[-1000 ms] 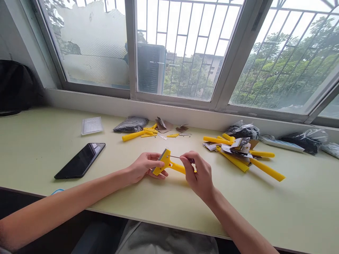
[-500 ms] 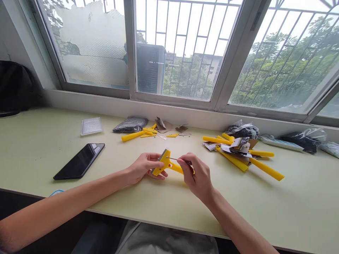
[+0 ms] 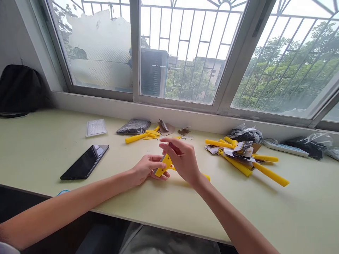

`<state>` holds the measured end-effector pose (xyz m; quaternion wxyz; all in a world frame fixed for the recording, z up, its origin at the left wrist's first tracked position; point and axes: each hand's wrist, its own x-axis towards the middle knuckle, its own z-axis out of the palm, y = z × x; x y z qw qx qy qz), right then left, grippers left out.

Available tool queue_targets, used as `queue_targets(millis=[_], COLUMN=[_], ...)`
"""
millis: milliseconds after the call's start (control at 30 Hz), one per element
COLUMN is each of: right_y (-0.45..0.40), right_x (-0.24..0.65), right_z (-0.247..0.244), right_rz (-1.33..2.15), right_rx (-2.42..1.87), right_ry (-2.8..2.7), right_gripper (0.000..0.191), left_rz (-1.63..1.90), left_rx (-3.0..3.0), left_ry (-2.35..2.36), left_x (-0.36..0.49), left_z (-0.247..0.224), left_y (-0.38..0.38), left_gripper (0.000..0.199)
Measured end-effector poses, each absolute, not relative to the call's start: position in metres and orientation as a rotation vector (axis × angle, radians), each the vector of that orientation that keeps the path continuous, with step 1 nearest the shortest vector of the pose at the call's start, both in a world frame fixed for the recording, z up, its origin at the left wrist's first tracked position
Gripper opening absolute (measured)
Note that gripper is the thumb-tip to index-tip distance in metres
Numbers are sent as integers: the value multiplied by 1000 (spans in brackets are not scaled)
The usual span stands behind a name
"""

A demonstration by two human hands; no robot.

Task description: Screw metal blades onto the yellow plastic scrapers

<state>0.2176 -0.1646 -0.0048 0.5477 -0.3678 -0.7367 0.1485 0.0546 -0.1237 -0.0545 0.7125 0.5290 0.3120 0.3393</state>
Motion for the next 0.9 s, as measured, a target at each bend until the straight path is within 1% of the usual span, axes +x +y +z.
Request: queue_targets(millis=[133,200,367,533,567,700,833,900], right_y=[-165,-169,-171,-165,-165,-166,-167,-167], right_x=[221,226,232,226,225,227,229,226], right_z=[-10,-10,-8,-11,-12,-11,-8,-9], right_rz=[494,535,484,509,519,548,541,546], right_rx=[-839,-793,-806,-775,-757,-690,-678,-688], right_ry=[-1687,-1717,-1663,-1505,-1490,-1596,-1607,-1531], right_gripper=[31,35,26,18,18,27,19,21], left_rz=[756,755,728,713,716,725,746,748], left_rx=[1141,1131,1133,1160,1161,1161,1139,1138], left_ry=[725,740,747,731,735,744,754,751], left_x=[55,56,55,54,55,56,57,57], left_z=[-51,-50,-50,-50,-49,-47,-49,-49], left_y=[-125,-125,-123,-124,-124,-125,-124,-124], left_gripper=[26,24,22,27,27,26,27,28])
